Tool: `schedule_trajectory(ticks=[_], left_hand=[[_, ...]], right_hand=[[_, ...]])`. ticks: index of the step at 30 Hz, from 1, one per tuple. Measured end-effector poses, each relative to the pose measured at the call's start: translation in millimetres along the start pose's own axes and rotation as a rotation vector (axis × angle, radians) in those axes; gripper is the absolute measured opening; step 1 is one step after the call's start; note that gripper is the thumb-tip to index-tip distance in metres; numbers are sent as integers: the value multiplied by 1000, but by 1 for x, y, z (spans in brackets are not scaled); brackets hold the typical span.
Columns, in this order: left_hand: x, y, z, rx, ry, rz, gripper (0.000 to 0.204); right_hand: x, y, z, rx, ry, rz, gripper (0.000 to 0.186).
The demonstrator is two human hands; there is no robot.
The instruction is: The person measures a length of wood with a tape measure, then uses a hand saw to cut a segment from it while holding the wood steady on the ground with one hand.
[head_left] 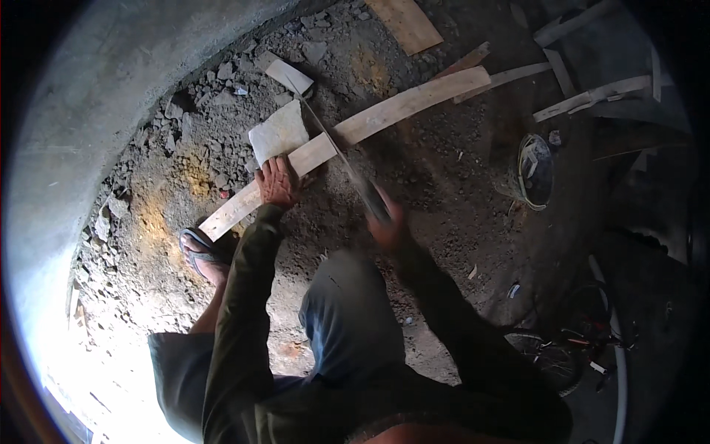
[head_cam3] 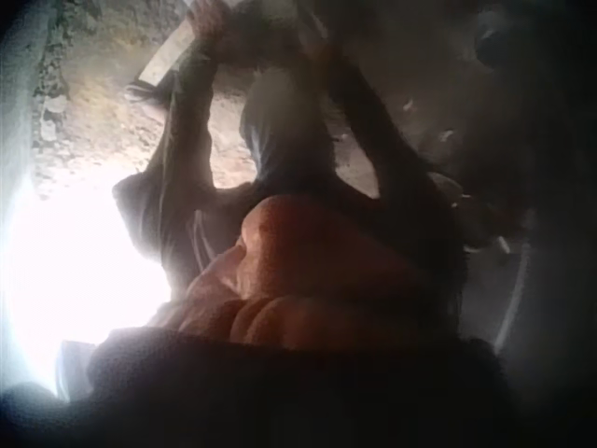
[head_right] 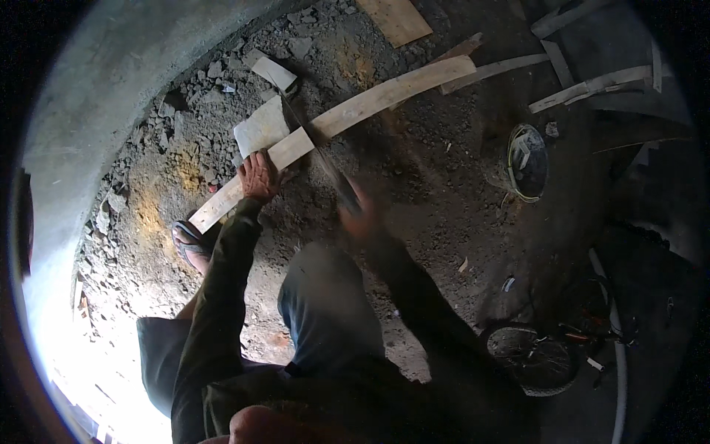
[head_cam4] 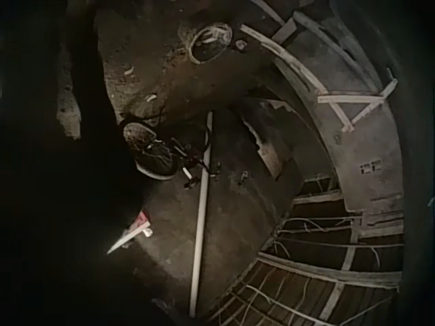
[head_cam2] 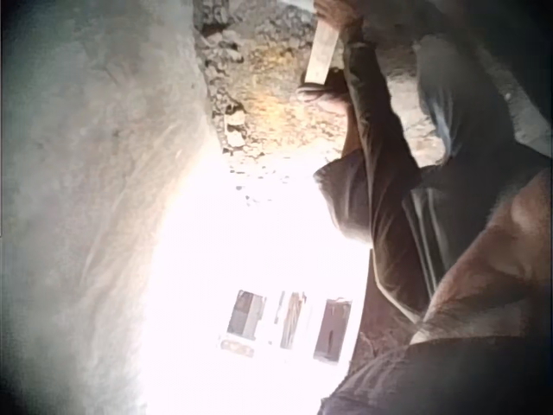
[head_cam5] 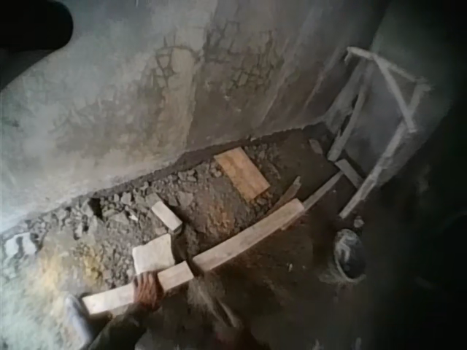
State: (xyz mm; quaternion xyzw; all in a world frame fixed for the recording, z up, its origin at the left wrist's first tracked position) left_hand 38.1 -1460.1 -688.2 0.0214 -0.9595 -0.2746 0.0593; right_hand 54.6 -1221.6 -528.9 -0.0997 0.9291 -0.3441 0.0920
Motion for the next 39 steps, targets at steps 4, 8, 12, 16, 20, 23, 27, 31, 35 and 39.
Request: schedule_trajectory(ticks=[4, 8, 12, 16, 20, 23, 27, 31, 35, 39], left_hand=[[-11, -18, -5, -72, -49, -86, 65], [-10, -9, -23, -88, -95, -159, 66], [1, 9, -22, -59, 6, -56, 68], [-8, -4, -14, -5, 48, 21, 68], [-15, -14, -24, -34, -45, -130, 65], [-6, -6, -22, -46, -51, -139, 64], [8, 7, -13, -96, -93, -109, 62], [-9, -14, -22, -139, -76, -200, 62], [-9, -5, -24, -45, -85, -131, 62], [1, 3, -17, -31, -6, -47, 62]], right_hand=[[-29, -2, 17, 105, -68, 120, 49], [-152, 3, -41, -113, -25, 77, 48], [-40, 7, 8, -14, 20, 0, 49], [-24, 1, 9, -18, 10, -55, 49], [-148, -2, -39, -165, -65, -77, 45], [-78, 3, -9, 12, -109, 43, 46], [3, 10, 14, 46, -38, 24, 48], [-107, -5, -23, -65, -56, -25, 51], [-73, -30, -23, -24, -24, -46, 52], [-7, 23, 18, -143, -50, 35, 52]])
Point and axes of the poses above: each hand's wrist, its own x-axis towards the middle knuckle, its own z-axis out of the palm, y = z × x, the point moved 7 cm from there along x, towards the middle knuckle, and after that the axes turned 11 degrees about -x, right-handed, at the moved point
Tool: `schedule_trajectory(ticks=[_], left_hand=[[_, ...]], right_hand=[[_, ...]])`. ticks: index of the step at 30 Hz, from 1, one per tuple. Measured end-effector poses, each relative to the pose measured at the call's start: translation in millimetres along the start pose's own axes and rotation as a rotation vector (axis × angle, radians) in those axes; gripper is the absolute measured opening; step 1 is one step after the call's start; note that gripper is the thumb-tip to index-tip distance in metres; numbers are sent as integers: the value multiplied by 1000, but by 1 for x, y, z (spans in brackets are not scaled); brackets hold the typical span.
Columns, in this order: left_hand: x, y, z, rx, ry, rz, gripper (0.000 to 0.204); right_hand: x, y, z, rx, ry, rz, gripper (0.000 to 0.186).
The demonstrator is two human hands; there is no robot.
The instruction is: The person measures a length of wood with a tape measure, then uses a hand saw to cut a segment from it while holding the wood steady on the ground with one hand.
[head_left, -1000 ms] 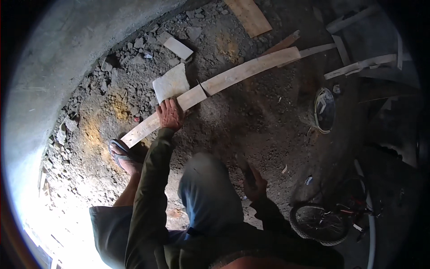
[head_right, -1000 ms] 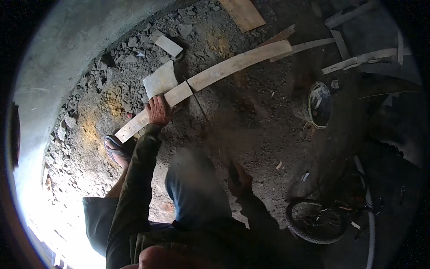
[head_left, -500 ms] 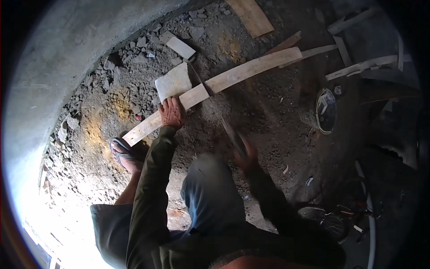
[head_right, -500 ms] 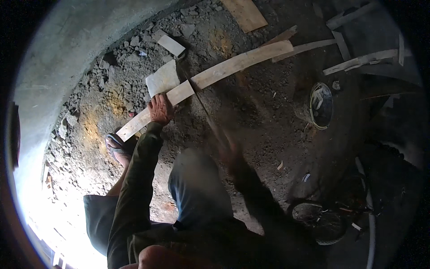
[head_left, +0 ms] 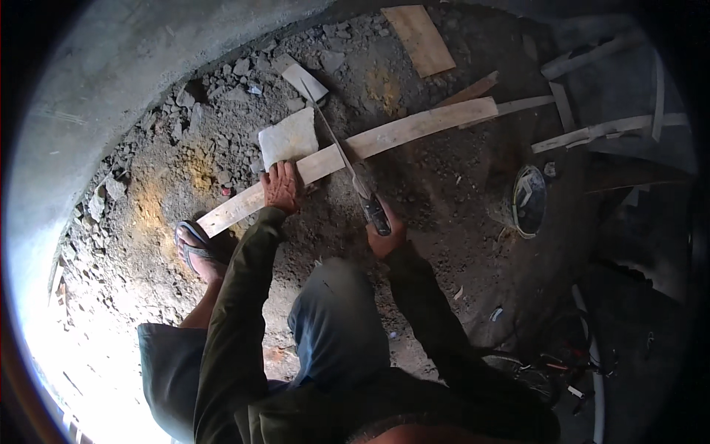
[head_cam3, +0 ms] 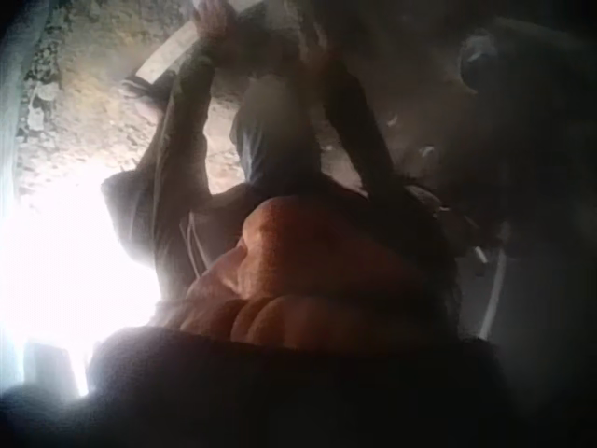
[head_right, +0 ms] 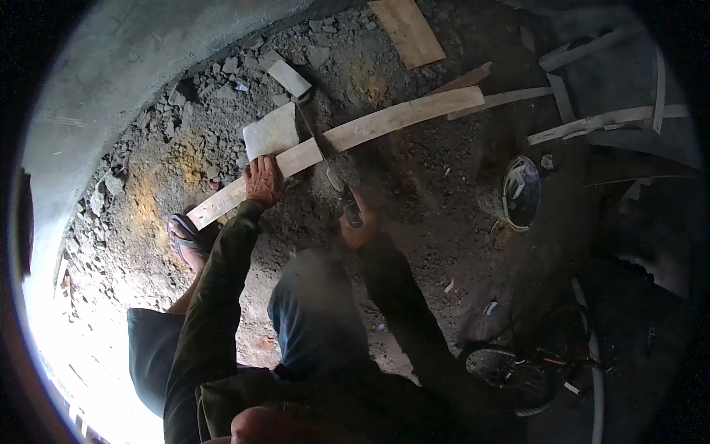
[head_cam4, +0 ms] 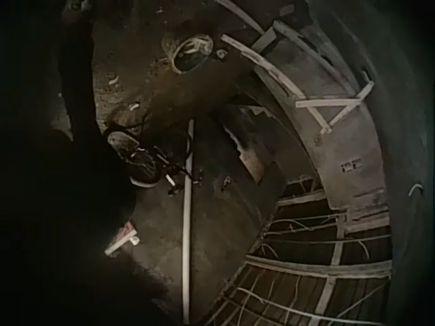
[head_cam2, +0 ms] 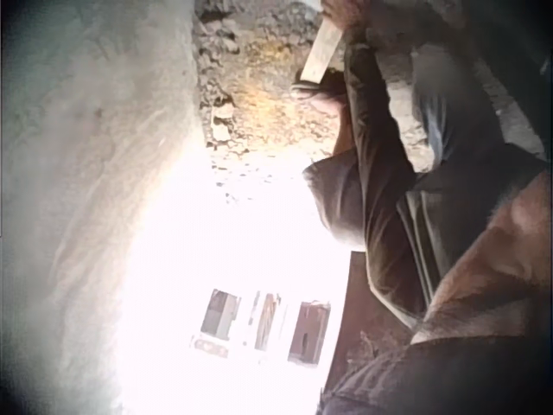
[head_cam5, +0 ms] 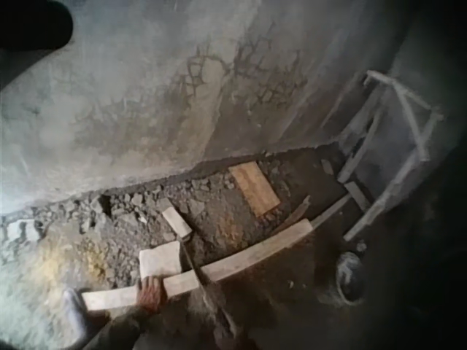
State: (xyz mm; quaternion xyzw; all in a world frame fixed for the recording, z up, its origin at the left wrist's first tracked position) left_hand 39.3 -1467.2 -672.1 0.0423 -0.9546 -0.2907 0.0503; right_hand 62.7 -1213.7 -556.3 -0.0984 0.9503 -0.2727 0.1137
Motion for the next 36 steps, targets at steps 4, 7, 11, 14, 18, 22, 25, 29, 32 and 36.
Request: schedule_trajectory(ticks=[4, 7, 11, 14, 18, 22, 25, 29, 32, 36], left_hand=[[-15, -20, -7, -65, -63, -105, 60], [-9, -8, -11, 0, 33, -42, 60], [5, 12, 3, -69, 11, -1, 60], [-17, -10, 3, 206, 163, 124, 60], [-13, -12, -11, 0, 43, -28, 65], [4, 5, 0, -30, -4, -28, 72], [-10, -8, 11, -31, -59, -41, 71], [-22, -16, -6, 4, 62, 9, 68], [-7, -12, -9, -12, 41, 10, 66], [-2, 0, 6, -55, 6, 7, 65]], right_hand=[[-111, -7, -37, 43, -60, -52, 48], [-107, -8, -41, 74, 22, -111, 46], [5, 7, 5, 194, -106, 109, 44], [-25, -12, 3, 75, 92, -128, 45], [-117, -31, -53, 69, 77, -96, 46], [-30, -19, -25, 102, -34, 107, 47], [-21, -7, -3, 127, -59, 113, 47], [-128, -34, -50, -96, 50, -152, 47], [-91, -19, -32, 90, -5, -22, 47], [-4, -15, -3, 124, -65, 114, 46]])
Point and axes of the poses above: each hand's wrist, its own x-axis towards the middle knuckle, its own z-axis out of the palm, y = z × x, the point moved 7 cm from there along x, towards the middle knuckle, and after that the axes turned 11 degrees about -x, right-handed, at the moved point
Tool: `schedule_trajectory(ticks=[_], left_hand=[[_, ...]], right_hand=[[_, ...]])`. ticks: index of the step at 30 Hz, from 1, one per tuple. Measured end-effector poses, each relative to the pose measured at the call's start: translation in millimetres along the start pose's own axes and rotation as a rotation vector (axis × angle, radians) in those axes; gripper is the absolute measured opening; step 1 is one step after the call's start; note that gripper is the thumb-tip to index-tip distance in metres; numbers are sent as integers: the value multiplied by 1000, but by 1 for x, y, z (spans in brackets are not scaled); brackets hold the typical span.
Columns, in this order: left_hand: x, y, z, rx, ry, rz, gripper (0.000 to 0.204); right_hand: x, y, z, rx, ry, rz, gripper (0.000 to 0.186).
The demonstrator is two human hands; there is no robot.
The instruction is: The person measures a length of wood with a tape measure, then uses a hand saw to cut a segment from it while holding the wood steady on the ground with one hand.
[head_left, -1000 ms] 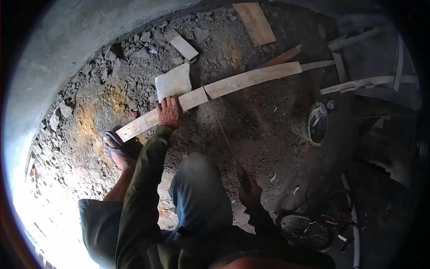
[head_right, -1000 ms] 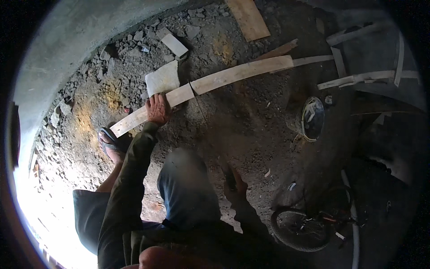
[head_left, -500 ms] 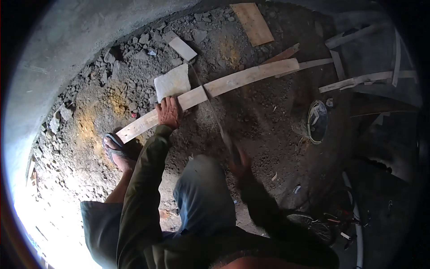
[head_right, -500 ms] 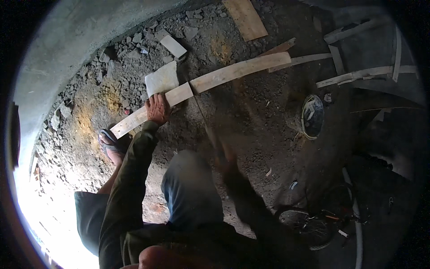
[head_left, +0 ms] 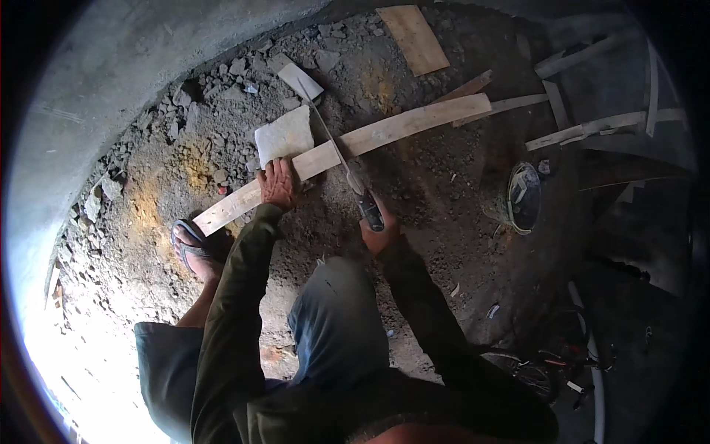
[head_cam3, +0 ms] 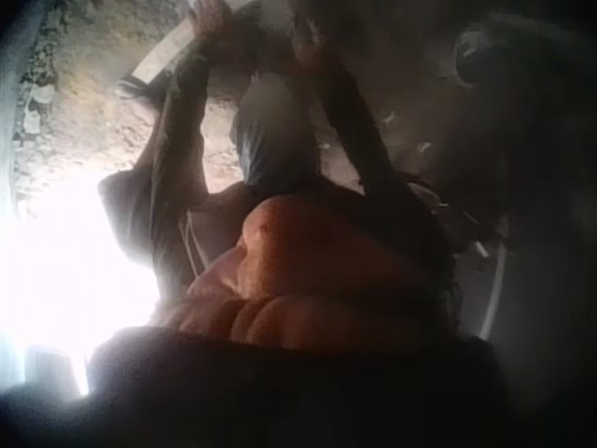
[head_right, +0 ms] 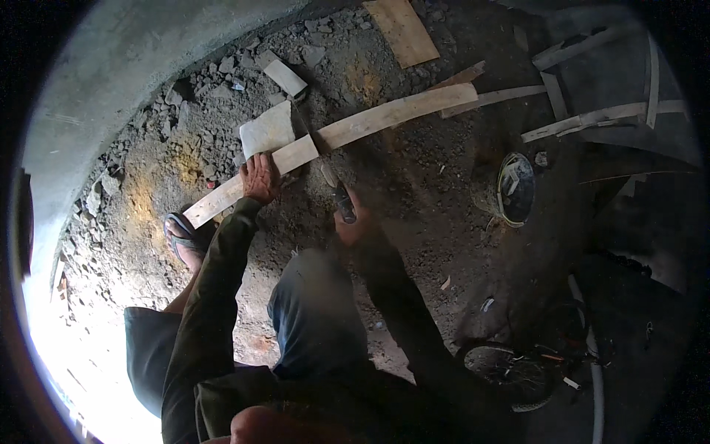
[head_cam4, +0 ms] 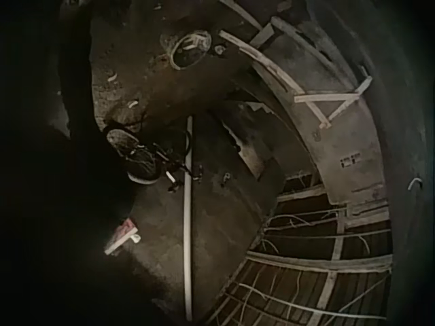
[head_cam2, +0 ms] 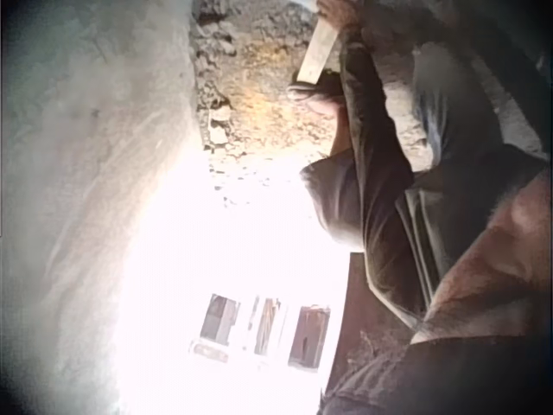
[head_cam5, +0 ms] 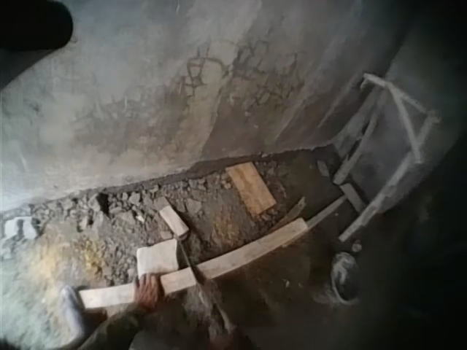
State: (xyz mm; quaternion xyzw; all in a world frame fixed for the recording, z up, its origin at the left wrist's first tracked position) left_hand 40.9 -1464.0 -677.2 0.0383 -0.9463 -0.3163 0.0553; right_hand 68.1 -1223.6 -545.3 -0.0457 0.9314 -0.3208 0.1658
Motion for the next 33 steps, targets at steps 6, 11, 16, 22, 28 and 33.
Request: schedule_trajectory(ticks=[6, 11, 16, 22, 28, 33], left_hand=[[-14, -14, -9, 81, -2, -39, 67], [2, 6, -3, 69, 22, -10, 67], [-6, -9, -11, -3, -76, -91, 66], [-3, 0, -12, 22, -24, -41, 66], [-13, -21, -11, -28, -67, -119, 65], [-5, -3, -11, -8, -24, -98, 65]], right_hand=[[-117, 3, -32, -6, 1, 119, 47], [13, 1, -3, -69, 86, -49, 46], [-94, 39, -6, -23, 137, -226, 45], [-19, 7, -1, 18, -63, 164, 43], [-95, 12, -12, -73, 86, -82, 43], [-64, 9, -16, -52, 84, -92, 44]])
Point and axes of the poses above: each hand's wrist, its own x-axis towards the middle knuckle, its own z-axis out of the palm, y = z × x, the point moved 7 cm from there along x, towards the middle knuckle, and after that the axes turned 11 degrees about -x, right-handed, at the moved point
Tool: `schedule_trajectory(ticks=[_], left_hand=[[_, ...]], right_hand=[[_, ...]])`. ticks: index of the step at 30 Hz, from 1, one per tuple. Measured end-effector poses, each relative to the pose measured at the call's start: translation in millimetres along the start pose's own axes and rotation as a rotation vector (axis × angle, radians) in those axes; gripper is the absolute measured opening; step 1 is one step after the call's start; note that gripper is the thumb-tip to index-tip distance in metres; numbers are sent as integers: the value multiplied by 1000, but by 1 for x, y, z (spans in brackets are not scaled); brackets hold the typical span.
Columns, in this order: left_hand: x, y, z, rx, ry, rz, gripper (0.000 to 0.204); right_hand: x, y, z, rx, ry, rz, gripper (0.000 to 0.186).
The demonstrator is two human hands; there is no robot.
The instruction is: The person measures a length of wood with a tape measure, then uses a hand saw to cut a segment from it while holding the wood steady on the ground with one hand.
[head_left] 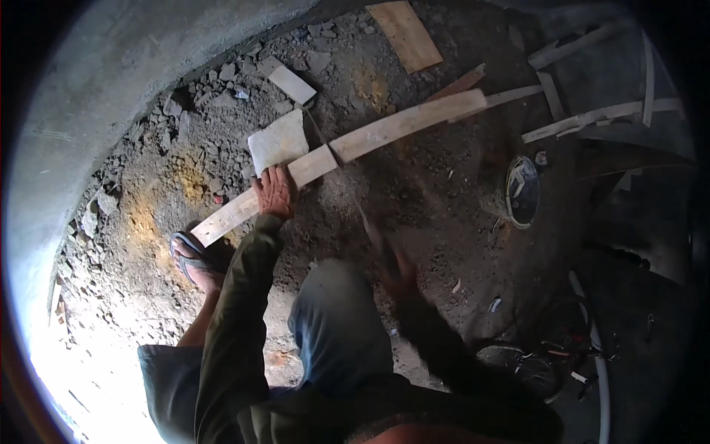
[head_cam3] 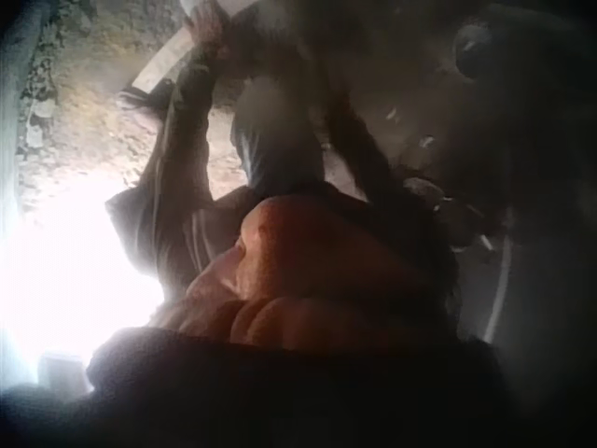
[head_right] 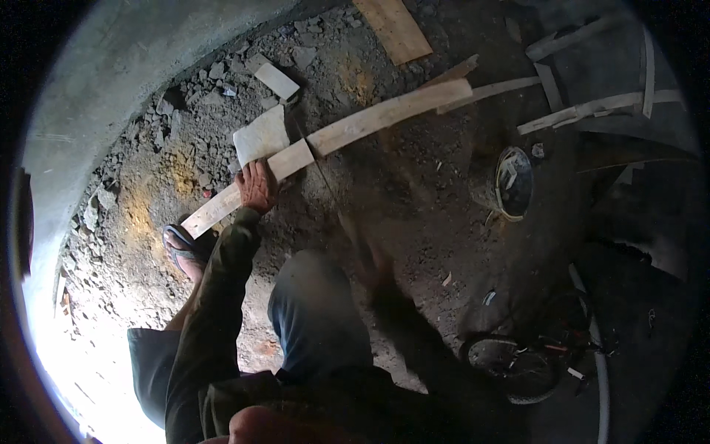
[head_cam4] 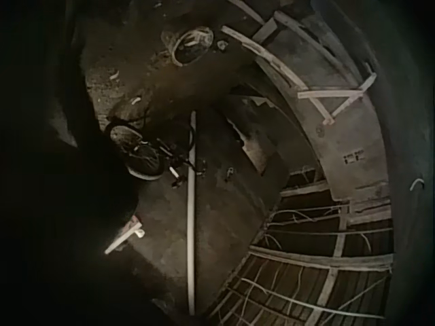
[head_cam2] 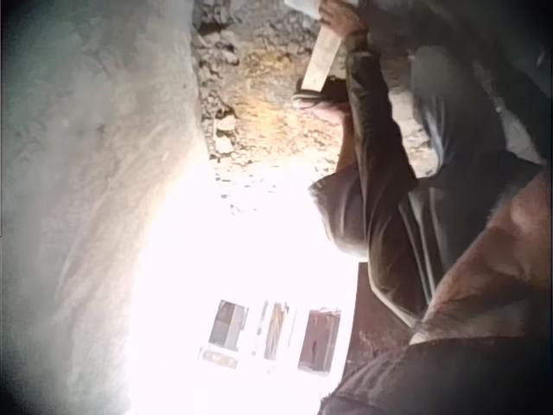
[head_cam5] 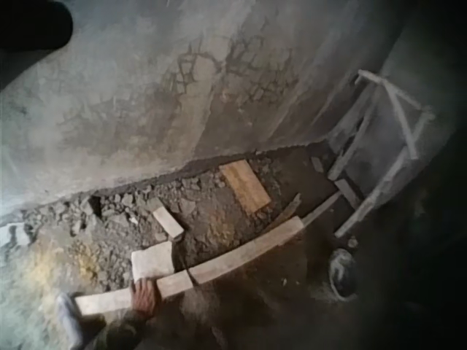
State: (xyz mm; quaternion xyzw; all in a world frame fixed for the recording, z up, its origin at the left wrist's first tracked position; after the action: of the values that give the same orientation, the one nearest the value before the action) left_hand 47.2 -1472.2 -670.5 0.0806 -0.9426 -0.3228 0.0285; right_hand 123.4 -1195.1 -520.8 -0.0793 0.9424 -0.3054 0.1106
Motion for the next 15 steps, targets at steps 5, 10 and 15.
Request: schedule_trajectory(ticks=[5, 10, 15], left_hand=[[-1, -11, 9, 9, -29, 8, 67], [-4, -11, 2, 28, 19, -7, 73], [9, 3, 12, -21, -99, -58, 71]], right_hand=[[54, -36, 11, -40, 52, -178, 47], [-25, -18, -13, -16, 37, -194, 48], [69, -13, 14, -42, -74, 90, 47]])
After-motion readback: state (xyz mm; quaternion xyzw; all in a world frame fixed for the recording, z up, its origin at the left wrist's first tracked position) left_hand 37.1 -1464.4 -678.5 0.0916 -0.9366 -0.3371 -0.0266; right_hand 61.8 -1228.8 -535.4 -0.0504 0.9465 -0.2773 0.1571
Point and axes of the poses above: each hand's wrist, its own x-axis towards the middle knuckle, its own z-axis out of the palm, y = z × x, the point moved 7 cm from there along x, towards the middle knuckle, and after that the axes turned 11 degrees about -x, right-handed, at the moved point
